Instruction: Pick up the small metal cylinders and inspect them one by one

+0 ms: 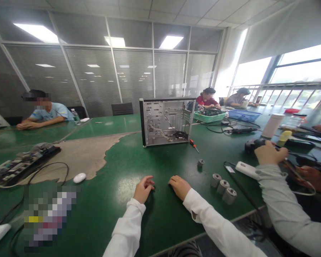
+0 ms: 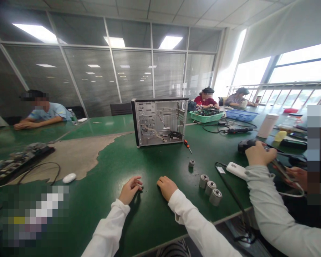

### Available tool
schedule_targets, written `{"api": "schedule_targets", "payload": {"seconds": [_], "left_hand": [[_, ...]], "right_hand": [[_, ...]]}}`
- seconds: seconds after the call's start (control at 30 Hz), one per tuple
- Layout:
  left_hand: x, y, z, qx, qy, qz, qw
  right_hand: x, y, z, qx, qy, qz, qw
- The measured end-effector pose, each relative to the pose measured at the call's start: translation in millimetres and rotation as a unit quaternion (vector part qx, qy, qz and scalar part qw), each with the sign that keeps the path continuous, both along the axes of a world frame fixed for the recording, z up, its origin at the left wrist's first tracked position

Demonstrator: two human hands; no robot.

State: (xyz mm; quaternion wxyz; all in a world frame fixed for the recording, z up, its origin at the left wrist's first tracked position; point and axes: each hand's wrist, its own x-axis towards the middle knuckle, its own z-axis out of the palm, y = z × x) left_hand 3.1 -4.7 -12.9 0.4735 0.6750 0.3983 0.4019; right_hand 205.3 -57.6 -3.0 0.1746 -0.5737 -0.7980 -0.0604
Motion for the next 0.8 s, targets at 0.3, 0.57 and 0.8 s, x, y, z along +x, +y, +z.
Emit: {"api": "schedule_targets", "payload": {"seconds": [0.3, 0.57, 0.8], "left_hand": [[3, 3, 0.1, 0.002, 0.018, -0.001, 1.000], [1, 2, 3.2, -0.008, 0.014, 0.003, 1.000], [1, 2, 1.2, -0.005, 0.012, 0.002, 1.000]], "right_hand": [[136, -66, 41.5, 0.082, 0.022, -0.348, 0.934], [141, -67, 50.3, -0.009, -0.030, -0.356, 0.934], [142, -69, 47.8, -0.003, -0.036, -0.367, 0.930]]}}
